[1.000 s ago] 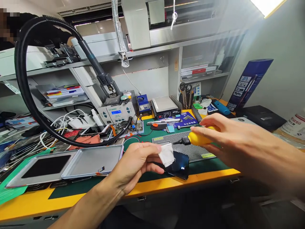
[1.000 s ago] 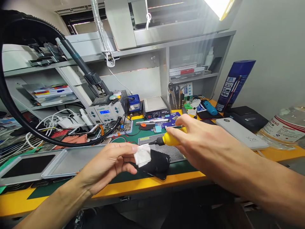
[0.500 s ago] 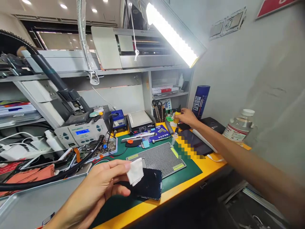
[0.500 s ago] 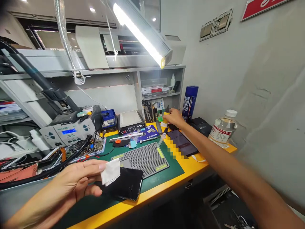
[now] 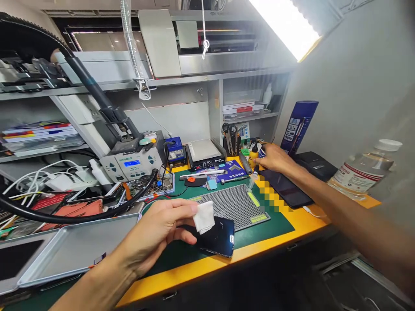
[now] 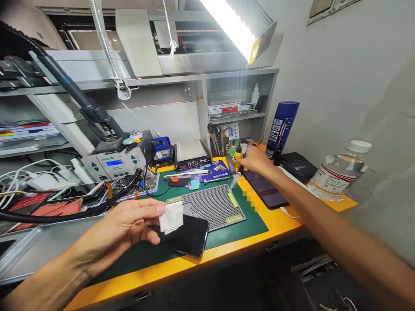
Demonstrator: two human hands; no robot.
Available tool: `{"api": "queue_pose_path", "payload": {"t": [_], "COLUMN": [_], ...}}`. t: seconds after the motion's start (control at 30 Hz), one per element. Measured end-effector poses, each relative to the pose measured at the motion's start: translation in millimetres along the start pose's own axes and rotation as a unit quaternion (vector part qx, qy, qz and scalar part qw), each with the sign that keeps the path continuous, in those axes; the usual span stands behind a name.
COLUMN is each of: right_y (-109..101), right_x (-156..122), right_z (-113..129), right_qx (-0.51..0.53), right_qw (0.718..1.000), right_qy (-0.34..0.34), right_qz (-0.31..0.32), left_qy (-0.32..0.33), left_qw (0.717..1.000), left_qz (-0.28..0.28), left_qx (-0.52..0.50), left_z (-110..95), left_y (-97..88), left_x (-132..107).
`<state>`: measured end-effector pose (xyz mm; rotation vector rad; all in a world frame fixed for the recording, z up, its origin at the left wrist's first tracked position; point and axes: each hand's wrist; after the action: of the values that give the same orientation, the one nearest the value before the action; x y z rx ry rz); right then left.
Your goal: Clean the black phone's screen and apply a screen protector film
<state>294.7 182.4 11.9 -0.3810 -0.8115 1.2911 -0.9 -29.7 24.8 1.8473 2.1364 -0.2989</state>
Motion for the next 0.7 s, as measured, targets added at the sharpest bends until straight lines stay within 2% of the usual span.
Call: {"api": "queue_pose_path", "payload": {"t": [0.07,0.13,0.17,0.23,0.3,0.33,0.37,0.47,0.57,0.63,0.7], "right_y": [-7.2,-8.0,-5.6,3.2,13.2,17.1,19.8,19.2,6.4,-5.3,-14.7], "right_x": [-36.7,-84.1,-108.2,-149.2,-174.7,-181.4,-184.8,-183.2,-179.3,-182.5,-193.3], "right_z": [12.3,26.5,33.7,46.4,54.6,56.8,57.9,57.3,49.8,38.1,21.1], "right_qx": [0.075,0.166,0.229,0.435,0.525,0.545,0.555,0.545,0.531,0.523,0.505], "right_qw": [0.997,0.983,0.963,0.831,0.738,0.72,0.717,0.739,0.758,0.767,0.774], "right_qy": [0.011,0.016,0.025,0.144,0.192,0.203,0.208,0.234,0.288,0.318,0.334], "right_qz": [0.003,0.073,0.138,0.315,0.377,0.379,0.368,0.32,0.246,0.194,0.188], "left_qy": [0.0,-0.004,-0.005,0.0,0.012,0.022,0.031,0.057,0.119,0.197,0.247], "left_qw": [1.0,0.998,0.997,0.996,0.995,0.995,0.994,0.989,0.967,0.923,0.86], "left_qz": [0.02,0.054,0.07,0.091,0.089,0.079,0.065,0.048,0.077,0.082,0.106], "left_qx": [-0.007,-0.008,-0.004,0.012,0.038,0.056,0.076,0.131,0.21,0.321,0.433], "left_z": [-1.6,-4.1,-5.5,-7.8,-9.4,-10.1,-11.2,-18.6,-34.1,-45.4,-52.9], "left_y": [2.2,6.4,9.4,17.0,26.1,30.7,34.9,41.0,29.8,13.9,-2.1], "left_x": [1.7,2.9,3.3,3.3,2.0,0.8,-0.5,-2.6,4.1,14.5,27.9]}}
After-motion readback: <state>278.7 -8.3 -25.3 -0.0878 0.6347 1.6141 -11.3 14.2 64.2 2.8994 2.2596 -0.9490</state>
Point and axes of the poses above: each hand's wrist, its own x-axis towards the middle knuckle, its own y-axis out of the palm, z = x × y, and after that the axes turned 13 degrees about -z, right-handed
